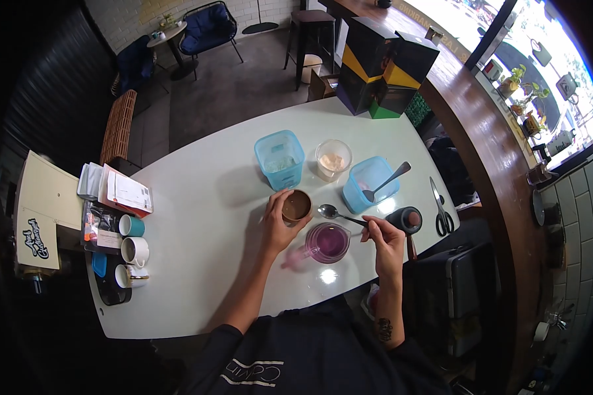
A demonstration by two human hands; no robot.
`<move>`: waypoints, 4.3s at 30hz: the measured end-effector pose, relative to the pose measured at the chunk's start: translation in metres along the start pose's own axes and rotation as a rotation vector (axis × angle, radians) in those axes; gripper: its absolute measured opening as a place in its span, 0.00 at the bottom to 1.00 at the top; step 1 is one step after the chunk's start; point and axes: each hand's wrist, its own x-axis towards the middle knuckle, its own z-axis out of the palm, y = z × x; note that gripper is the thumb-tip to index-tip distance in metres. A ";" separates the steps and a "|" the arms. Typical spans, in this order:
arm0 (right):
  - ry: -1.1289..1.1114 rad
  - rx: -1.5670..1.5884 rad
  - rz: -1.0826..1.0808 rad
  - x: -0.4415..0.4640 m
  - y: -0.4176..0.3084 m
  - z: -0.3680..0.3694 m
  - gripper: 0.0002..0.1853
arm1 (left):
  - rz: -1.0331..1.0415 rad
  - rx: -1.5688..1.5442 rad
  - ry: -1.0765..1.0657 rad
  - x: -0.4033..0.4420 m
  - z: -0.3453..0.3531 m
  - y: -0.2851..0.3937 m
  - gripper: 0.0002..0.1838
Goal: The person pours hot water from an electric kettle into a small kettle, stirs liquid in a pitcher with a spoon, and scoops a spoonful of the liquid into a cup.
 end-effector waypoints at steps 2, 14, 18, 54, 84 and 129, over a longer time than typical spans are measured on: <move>-0.012 -0.004 0.015 0.004 0.002 0.005 0.13 | -0.037 -0.028 -0.018 0.001 -0.003 0.003 0.39; -0.145 -0.278 0.096 0.022 -0.001 0.025 0.12 | -0.097 -0.105 -0.042 -0.014 -0.003 -0.002 0.45; -0.168 -0.322 0.083 0.025 0.010 0.027 0.12 | -0.108 -0.113 -0.101 -0.018 -0.009 0.001 0.48; 0.111 -0.081 -0.045 -0.042 -0.044 -0.039 0.13 | -0.145 -0.125 -0.355 -0.039 -0.077 0.036 0.14; 0.484 0.158 0.097 -0.042 0.032 -0.142 0.16 | -0.373 -0.340 -0.558 -0.053 -0.052 0.038 0.12; -0.368 -0.749 0.324 -0.076 0.027 -0.009 0.18 | -0.079 -0.096 -0.296 -0.012 -0.065 0.025 0.26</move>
